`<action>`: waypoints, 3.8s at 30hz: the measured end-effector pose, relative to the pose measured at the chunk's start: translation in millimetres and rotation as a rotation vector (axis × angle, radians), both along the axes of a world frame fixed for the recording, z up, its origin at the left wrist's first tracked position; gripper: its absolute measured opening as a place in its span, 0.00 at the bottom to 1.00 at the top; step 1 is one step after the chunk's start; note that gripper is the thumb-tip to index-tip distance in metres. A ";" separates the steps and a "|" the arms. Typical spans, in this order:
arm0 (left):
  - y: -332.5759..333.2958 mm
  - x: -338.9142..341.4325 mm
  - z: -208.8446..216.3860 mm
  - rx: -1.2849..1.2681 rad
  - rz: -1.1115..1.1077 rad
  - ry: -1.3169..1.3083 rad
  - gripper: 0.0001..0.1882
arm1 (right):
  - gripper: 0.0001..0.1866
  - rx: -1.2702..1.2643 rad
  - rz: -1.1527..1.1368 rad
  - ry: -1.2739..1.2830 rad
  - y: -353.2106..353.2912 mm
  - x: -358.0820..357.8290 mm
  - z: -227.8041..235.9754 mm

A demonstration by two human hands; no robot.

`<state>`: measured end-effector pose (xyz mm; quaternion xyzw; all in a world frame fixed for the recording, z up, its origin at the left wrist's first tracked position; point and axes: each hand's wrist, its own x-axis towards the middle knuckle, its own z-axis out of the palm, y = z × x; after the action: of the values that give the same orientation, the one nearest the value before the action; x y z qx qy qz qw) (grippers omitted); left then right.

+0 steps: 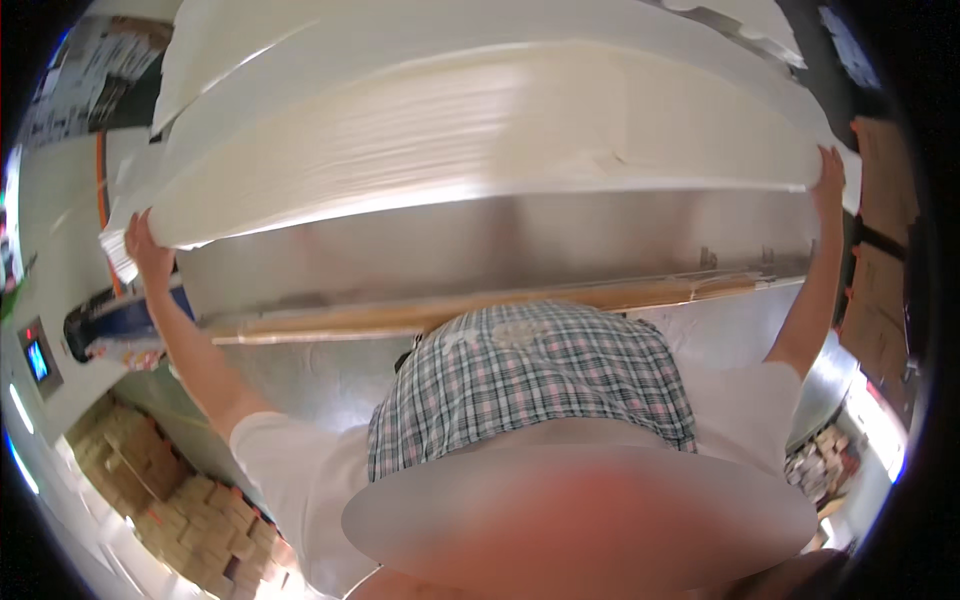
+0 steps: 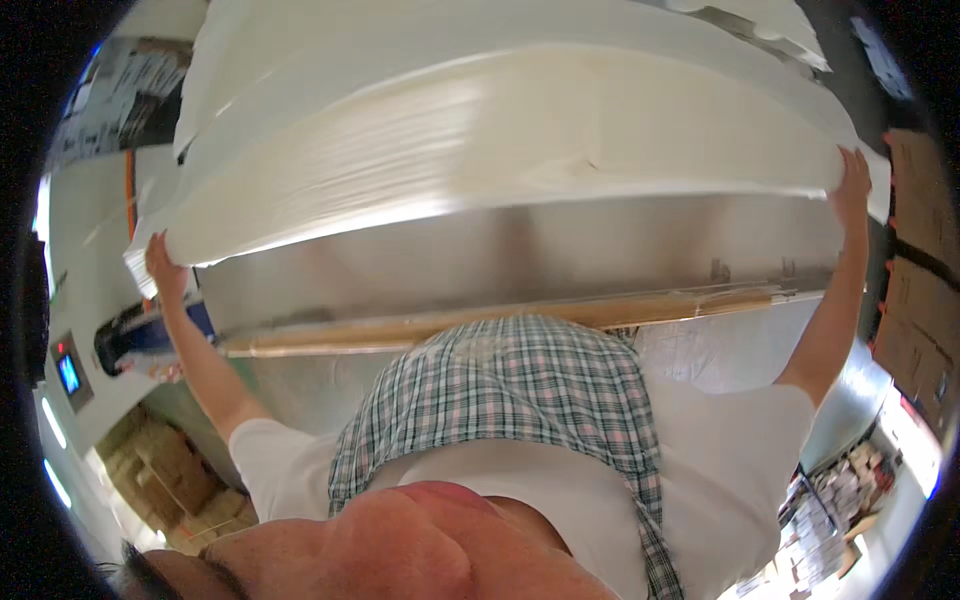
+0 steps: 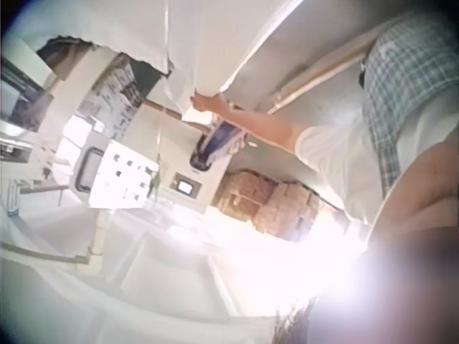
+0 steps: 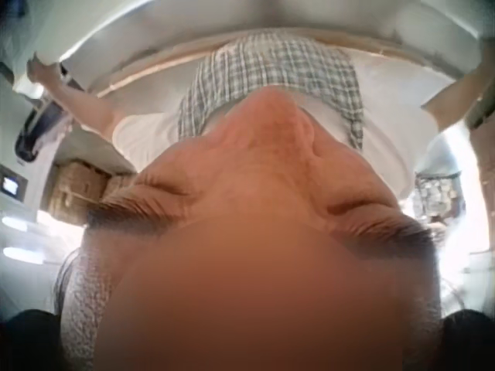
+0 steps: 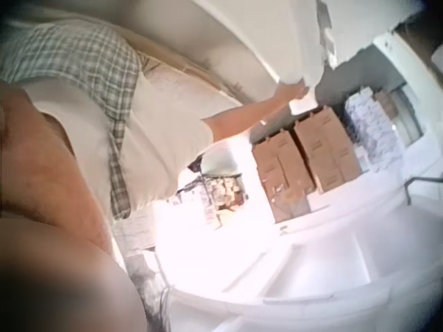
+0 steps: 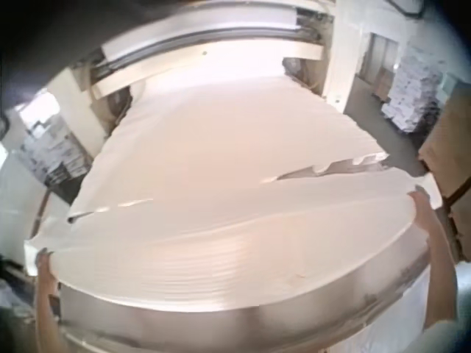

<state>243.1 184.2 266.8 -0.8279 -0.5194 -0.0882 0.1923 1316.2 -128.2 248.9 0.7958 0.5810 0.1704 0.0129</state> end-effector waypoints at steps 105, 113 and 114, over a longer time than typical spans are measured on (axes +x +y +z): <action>-106.8 197.0 -48.8 -0.482 0.030 -0.384 0.14 | 0.17 0.084 0.145 0.320 62.2 -257.2 20.3; -97.1 137.7 -50.1 -0.345 0.601 -0.111 0.24 | 0.12 0.096 -0.089 0.154 41.5 -102.2 3.6; -100.6 138.1 -55.4 -0.338 0.615 -0.111 0.24 | 0.12 0.089 -0.154 0.115 40.3 -83.5 3.3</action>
<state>381.1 83.7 211.4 -0.6471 -0.7611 0.0160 0.0414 1232.8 -88.0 252.2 0.8462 0.5099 0.1486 -0.0430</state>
